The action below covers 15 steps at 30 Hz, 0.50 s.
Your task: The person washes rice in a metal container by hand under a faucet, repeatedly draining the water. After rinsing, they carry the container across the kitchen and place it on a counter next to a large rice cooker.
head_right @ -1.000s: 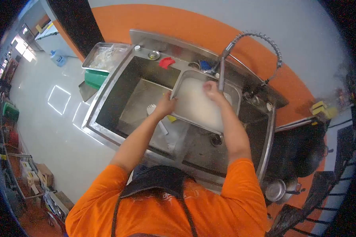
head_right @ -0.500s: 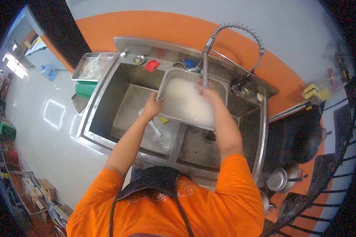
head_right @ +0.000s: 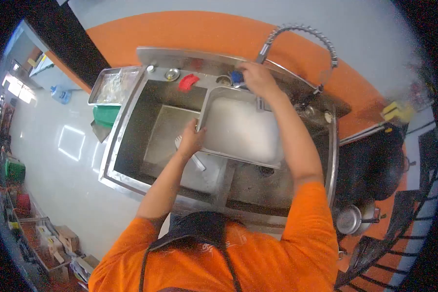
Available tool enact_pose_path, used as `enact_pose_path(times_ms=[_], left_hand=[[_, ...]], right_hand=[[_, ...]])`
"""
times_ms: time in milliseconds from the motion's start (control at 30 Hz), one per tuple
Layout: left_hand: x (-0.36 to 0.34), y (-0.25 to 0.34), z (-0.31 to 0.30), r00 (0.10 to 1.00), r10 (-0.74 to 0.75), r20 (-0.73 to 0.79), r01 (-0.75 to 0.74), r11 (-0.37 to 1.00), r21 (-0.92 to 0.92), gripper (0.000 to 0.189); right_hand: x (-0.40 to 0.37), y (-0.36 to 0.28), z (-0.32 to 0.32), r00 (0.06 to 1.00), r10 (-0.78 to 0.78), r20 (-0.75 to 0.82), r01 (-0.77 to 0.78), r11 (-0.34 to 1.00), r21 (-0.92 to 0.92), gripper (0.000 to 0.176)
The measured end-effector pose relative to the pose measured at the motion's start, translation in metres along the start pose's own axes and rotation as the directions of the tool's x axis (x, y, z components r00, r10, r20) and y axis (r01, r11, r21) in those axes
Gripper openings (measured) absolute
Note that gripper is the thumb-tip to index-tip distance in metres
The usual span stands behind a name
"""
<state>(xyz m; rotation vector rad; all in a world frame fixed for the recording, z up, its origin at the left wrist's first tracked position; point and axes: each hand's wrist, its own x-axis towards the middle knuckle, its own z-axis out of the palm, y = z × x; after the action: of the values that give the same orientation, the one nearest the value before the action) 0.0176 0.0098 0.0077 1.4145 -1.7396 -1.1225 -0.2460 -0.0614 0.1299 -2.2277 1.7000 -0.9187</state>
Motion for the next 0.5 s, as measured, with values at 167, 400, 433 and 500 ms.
enact_pose_path(times_ms=[167, 400, 433, 500], left_hand=[[0.003, -0.008, 0.006, 0.999, -0.048, 0.005, 0.048, 0.999, -0.015, 0.029], [0.003, -0.013, 0.0, 0.999, -0.034, 0.008, 0.035, 0.992, -0.12, 0.031], [-0.001, -0.005, -0.005, 0.999, -0.046, 0.001, 0.046, 0.99, -0.133, 0.027], [-0.002, -0.007, -0.006, 0.997, -0.082, 0.016, 0.083, 0.993, -0.083, 0.027]], right_hand=[[0.063, 0.045, 0.106, 0.889, -0.021, 0.457, 0.252, 0.856, -0.451, 0.039], [0.102, 0.025, 0.103, 0.723, 0.473, 0.504, 0.261, 0.488, -0.833, 0.049], [0.105, 0.028, 0.108, 0.729, 0.485, 0.482, 0.204, 0.518, -0.83, 0.05], [0.099, -0.009, 0.094, 0.724, 0.459, 0.515, 0.097, 0.671, -0.735, 0.051]])
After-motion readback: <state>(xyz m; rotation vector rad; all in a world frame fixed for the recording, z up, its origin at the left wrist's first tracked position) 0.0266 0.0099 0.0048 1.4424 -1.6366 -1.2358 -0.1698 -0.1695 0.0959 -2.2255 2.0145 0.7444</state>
